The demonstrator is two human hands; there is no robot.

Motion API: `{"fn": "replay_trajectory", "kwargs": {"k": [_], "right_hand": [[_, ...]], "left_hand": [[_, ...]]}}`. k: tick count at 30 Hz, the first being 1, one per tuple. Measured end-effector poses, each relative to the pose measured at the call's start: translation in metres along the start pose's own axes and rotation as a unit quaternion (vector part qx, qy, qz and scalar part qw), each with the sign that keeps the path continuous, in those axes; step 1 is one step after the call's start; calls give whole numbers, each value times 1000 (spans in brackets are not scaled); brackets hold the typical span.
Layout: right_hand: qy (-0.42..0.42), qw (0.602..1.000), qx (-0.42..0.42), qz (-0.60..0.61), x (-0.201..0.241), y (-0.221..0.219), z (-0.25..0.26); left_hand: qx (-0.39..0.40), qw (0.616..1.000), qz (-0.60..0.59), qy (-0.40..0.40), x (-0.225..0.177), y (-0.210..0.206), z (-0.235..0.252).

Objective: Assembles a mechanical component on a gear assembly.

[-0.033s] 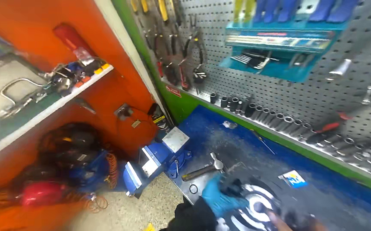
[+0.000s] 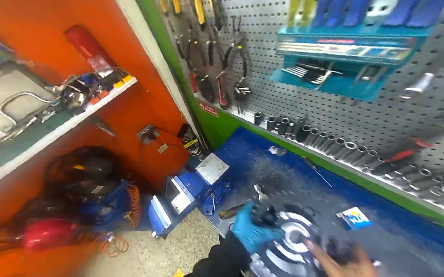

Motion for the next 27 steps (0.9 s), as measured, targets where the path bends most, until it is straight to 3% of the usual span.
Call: {"fn": "replay_trajectory", "kwargs": {"k": [2,6,11,16,19,21,23,25,27], "right_hand": [[7,999,31,7,5,-78,31],[-55,995,84,-29,18,-204,76],[-86,990,98,-59,12,-278,104],[-73,990,96,-73,14,-285,112],[-65,990,101,-78,22,-290,109],[-65,987,123,-77,24,-279,107],[-56,986,148,-46,29,-254,115],[-54,987,148,-28,35,-209,128],[-34,990,131,-36,28,-147,139]], "left_hand": [[-78,997,7,9,11,68,19],[-123,990,12,65,35,173,69],[-131,987,-18,89,61,231,113],[-128,985,-41,105,58,237,120],[-182,981,24,56,54,239,101],[-270,944,160,-104,44,228,56],[-327,862,254,-291,39,201,11],[-264,850,332,-312,50,147,-13],[-68,865,457,-197,77,85,9]]}}
Point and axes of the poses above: each hand's wrist, its own z-axis towards the middle knuckle, its own y-axis out of the back of the hand, x = y × z, the point moved 5 cm from there along z, towards the middle knuckle, and after that the axes turned 15 degrees about z, right-handed, at the moved point
